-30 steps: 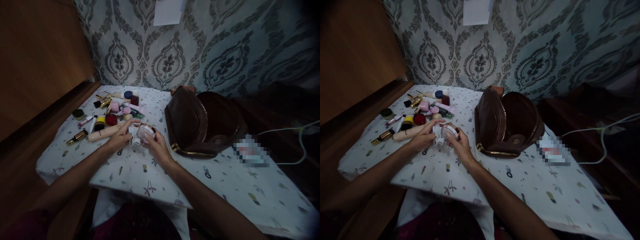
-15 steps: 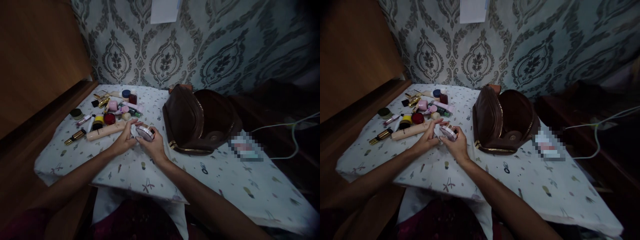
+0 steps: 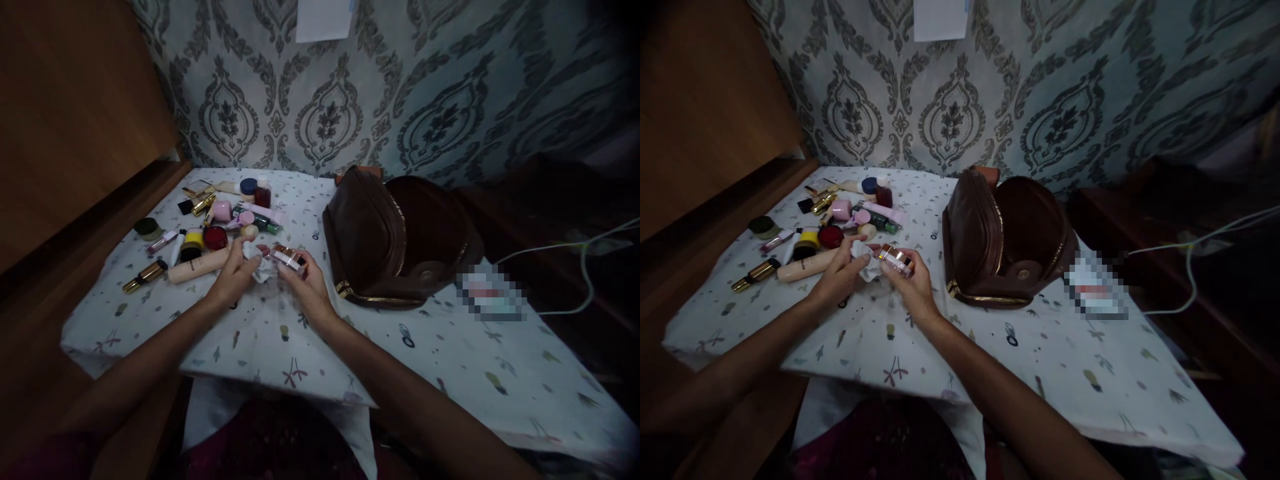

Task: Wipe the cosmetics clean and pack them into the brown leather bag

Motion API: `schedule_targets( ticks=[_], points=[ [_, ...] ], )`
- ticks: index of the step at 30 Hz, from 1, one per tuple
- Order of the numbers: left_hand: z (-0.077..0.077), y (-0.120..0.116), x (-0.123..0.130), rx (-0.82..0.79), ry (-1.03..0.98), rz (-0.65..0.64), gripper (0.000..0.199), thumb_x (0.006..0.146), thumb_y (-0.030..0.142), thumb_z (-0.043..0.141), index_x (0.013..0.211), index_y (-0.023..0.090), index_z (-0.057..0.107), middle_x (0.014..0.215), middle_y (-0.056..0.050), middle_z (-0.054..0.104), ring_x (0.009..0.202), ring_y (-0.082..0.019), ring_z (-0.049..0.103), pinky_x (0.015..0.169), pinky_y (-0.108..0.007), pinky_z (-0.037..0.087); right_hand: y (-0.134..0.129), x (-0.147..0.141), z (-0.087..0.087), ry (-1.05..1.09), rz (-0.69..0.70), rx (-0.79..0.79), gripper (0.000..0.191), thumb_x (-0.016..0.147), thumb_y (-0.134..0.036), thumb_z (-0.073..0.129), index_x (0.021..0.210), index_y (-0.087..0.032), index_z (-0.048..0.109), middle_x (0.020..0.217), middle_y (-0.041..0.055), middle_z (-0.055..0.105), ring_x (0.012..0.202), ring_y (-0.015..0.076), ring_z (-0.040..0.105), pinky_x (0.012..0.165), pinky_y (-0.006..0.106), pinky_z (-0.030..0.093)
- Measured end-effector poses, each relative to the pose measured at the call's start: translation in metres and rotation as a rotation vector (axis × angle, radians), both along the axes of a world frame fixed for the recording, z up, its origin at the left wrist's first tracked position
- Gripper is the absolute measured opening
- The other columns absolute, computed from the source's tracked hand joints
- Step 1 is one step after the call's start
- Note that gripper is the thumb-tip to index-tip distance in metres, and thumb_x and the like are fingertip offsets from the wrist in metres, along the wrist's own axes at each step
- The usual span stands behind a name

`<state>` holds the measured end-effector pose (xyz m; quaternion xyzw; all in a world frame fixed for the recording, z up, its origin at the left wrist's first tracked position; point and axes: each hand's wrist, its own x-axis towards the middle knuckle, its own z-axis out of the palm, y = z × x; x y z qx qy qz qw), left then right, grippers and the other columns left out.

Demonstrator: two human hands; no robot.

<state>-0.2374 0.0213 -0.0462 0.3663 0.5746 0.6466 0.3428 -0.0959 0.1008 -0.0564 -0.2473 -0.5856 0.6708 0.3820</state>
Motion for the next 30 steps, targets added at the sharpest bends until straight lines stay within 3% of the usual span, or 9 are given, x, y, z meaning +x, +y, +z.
schedule_targets(
  ticks=[5,9,12,14,18,23,27,30],
  points=[
    [0.012,-0.006,0.004,0.174,0.267,0.057,0.028,0.092,0.039,0.059,0.111,0.022,0.049,0.132,-0.011,0.057,0.129,-0.026,0.053,0.111,-0.043,0.038,0.001,0.0,0.001,0.016,-0.015,-0.02,0.047,0.074,-0.052,0.073,0.108,-0.023,0.057,0.105,0.0052,0.068,0.092,0.0204,0.065,0.082,0.035,0.055],
    [0.021,-0.012,0.012,0.233,0.454,-0.016,0.033,0.096,0.04,0.054,0.122,0.022,0.05,0.142,-0.012,0.053,0.137,-0.026,0.046,0.116,-0.041,0.032,0.0,0.003,0.0,-0.072,0.021,0.062,0.048,0.073,-0.046,0.075,0.111,-0.023,0.057,0.108,0.0055,0.068,0.099,0.0218,0.065,0.087,0.036,0.054],
    [0.018,-0.013,0.014,0.197,0.512,-0.09,0.039,0.098,0.04,0.052,0.131,0.02,0.047,0.143,-0.013,0.052,0.135,-0.026,0.046,0.116,-0.041,0.031,0.0,0.004,-0.002,-0.114,0.046,0.148,0.05,0.07,-0.042,0.078,0.112,-0.023,0.058,0.111,0.0059,0.067,0.104,0.0231,0.064,0.09,0.037,0.052],
    [0.013,-0.01,0.013,0.168,0.433,-0.097,0.042,0.098,0.043,0.051,0.133,0.02,0.046,0.14,-0.013,0.054,0.133,-0.025,0.049,0.115,-0.041,0.033,0.0,0.005,-0.003,-0.095,0.082,0.158,0.053,0.07,-0.041,0.079,0.115,-0.023,0.058,0.113,0.0056,0.067,0.107,0.0234,0.063,0.093,0.038,0.051],
    [0.002,-0.002,0.01,0.119,0.084,-0.076,0.048,0.092,0.053,0.058,0.128,0.023,0.048,0.125,-0.009,0.064,0.114,-0.023,0.062,0.1,-0.037,0.047,-0.001,0.005,0.0,0.017,0.141,0.087,0.066,0.066,-0.042,0.084,0.122,-0.024,0.054,0.123,0.0058,0.064,0.114,0.0235,0.062,0.101,0.038,0.048],
    [0.005,0.006,0.012,0.059,-0.317,-0.036,0.05,0.08,0.057,0.07,0.111,0.02,0.057,0.099,-0.005,0.07,0.092,-0.023,0.068,0.079,-0.033,0.055,-0.002,0.003,-0.001,0.065,0.2,0.055,0.097,0.059,-0.044,0.089,0.141,-0.027,0.039,0.137,0.0102,0.053,0.126,0.0261,0.055,0.109,0.041,0.044],
    [0.008,0.008,0.014,0.081,-0.31,0.026,0.047,0.077,0.055,0.073,0.103,0.018,0.06,0.083,-0.001,0.065,0.08,-0.019,0.067,0.069,-0.028,0.054,-0.001,-0.001,-0.009,0.029,0.123,0.094,0.111,0.054,-0.045,0.092,0.146,-0.027,0.032,0.144,0.0141,0.047,0.133,0.0287,0.05,0.113,0.046,0.039],
    [0.004,0.009,0.013,0.126,-0.213,0.08,0.043,0.082,0.057,0.068,0.103,0.02,0.059,0.078,0.001,0.06,0.074,-0.015,0.062,0.064,-0.023,0.05,0.002,-0.002,-0.012,-0.016,0.0,0.071,0.103,0.05,-0.042,0.093,0.138,-0.025,0.041,0.137,0.0139,0.052,0.126,0.0279,0.053,0.104,0.044,0.047]
  ],
)
